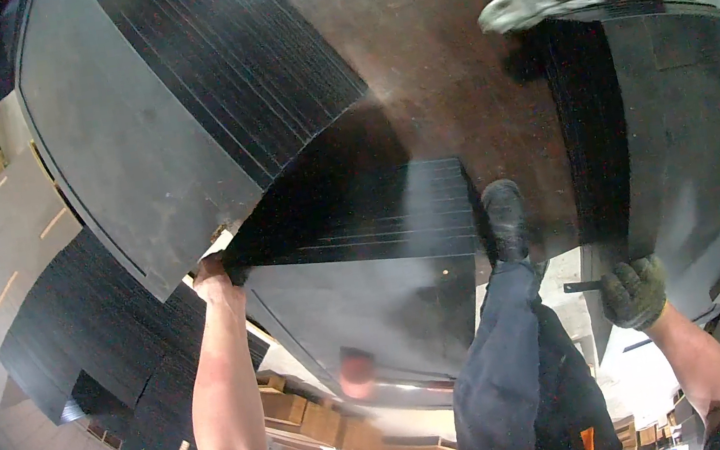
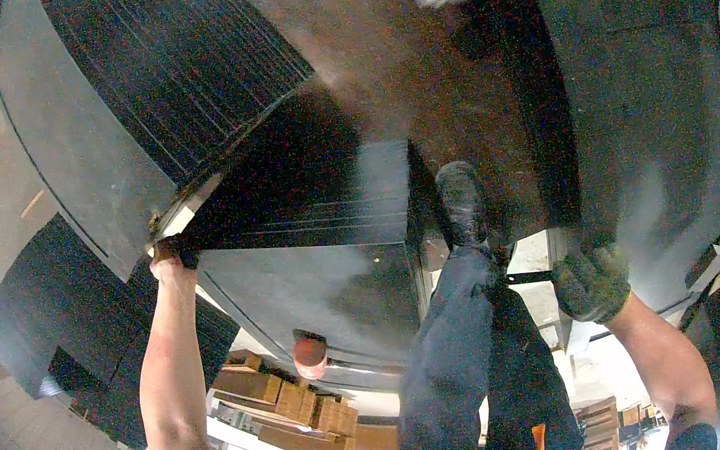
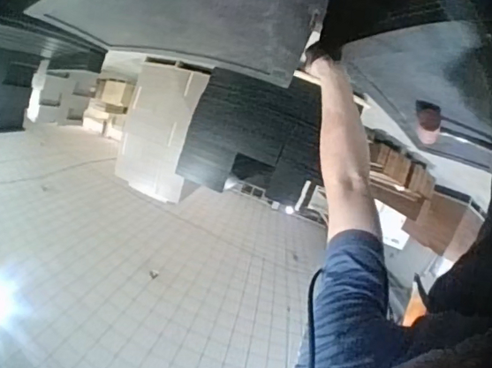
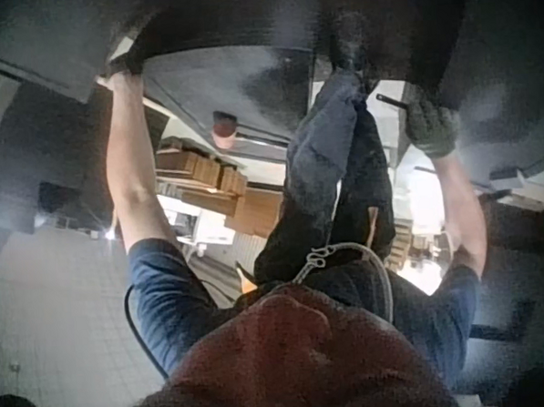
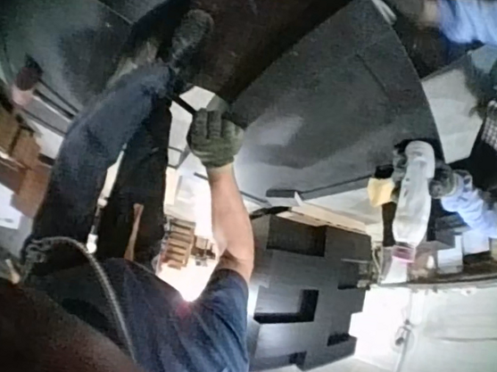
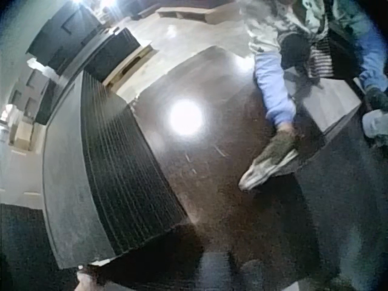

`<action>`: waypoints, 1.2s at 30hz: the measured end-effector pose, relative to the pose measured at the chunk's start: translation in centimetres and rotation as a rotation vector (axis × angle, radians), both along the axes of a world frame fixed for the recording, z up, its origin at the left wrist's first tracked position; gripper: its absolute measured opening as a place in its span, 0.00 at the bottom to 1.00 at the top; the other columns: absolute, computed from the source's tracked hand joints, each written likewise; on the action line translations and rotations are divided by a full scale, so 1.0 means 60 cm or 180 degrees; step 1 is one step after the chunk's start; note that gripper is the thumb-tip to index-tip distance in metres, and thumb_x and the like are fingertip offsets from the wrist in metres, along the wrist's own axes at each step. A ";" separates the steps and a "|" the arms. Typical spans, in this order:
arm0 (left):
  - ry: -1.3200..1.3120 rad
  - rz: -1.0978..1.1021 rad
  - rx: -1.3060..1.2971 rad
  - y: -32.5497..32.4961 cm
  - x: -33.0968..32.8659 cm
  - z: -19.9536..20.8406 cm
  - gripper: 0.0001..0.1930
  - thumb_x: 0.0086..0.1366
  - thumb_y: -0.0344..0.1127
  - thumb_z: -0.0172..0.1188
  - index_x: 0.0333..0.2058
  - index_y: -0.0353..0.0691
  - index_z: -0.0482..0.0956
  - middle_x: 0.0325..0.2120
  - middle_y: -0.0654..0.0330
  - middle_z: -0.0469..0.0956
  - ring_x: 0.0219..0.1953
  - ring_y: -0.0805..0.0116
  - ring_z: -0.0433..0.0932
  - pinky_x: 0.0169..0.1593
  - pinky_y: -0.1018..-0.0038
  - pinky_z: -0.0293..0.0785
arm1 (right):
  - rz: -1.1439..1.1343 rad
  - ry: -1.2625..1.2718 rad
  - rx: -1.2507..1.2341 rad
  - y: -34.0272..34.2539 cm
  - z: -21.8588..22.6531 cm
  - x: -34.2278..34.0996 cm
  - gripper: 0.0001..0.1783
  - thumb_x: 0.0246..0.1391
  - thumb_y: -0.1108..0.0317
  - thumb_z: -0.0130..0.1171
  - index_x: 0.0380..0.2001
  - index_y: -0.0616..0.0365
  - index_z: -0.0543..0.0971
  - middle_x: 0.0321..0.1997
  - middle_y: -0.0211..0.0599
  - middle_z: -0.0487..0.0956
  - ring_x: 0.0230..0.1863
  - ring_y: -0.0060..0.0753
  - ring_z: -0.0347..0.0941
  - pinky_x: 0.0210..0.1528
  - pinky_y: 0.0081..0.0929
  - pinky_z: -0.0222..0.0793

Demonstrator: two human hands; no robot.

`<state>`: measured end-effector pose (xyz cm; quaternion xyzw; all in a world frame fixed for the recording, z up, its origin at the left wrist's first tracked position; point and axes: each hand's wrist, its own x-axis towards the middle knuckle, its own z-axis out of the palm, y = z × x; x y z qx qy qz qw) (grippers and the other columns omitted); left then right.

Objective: The person scrapes along the edges of a stack of black wooden panels using a scraper tool, applying downward pressure to remove excess material. They work through the stack, occasionally moving panels or shifting their position to reach different sections of the wood.

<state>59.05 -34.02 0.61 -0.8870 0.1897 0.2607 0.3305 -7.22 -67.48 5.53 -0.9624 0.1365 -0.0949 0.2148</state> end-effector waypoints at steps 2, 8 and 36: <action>-0.0121 -0.0040 -0.0090 -0.024 -0.020 0.012 0.17 0.69 0.41 0.50 0.52 0.43 0.78 0.45 0.60 0.80 0.47 0.62 0.78 0.48 0.67 0.75 | 0.0049 0.0124 -0.0007 0.000 0.000 0.002 0.15 0.38 0.67 0.61 0.35 0.54 0.77 0.32 0.43 0.76 0.31 0.48 0.72 0.31 0.48 0.69; 0.0038 0.2694 -0.2769 -0.114 -0.025 0.021 0.20 0.70 0.47 0.47 0.53 0.42 0.75 0.50 0.57 0.76 0.52 0.61 0.74 0.54 0.63 0.71 | -0.0026 -0.0172 -0.0118 -0.005 0.001 0.016 0.11 0.37 0.71 0.62 0.30 0.53 0.77 0.25 0.36 0.73 0.23 0.41 0.69 0.23 0.40 0.65; -0.0767 0.3410 -0.2196 0.047 -0.780 0.236 0.32 0.55 0.56 0.71 0.39 0.31 0.68 0.33 0.50 0.76 0.38 0.60 0.76 0.46 0.63 0.72 | -0.0256 0.0468 -0.0247 0.011 0.027 0.026 0.20 0.37 0.58 0.63 0.38 0.51 0.78 0.33 0.37 0.76 0.33 0.44 0.71 0.34 0.44 0.64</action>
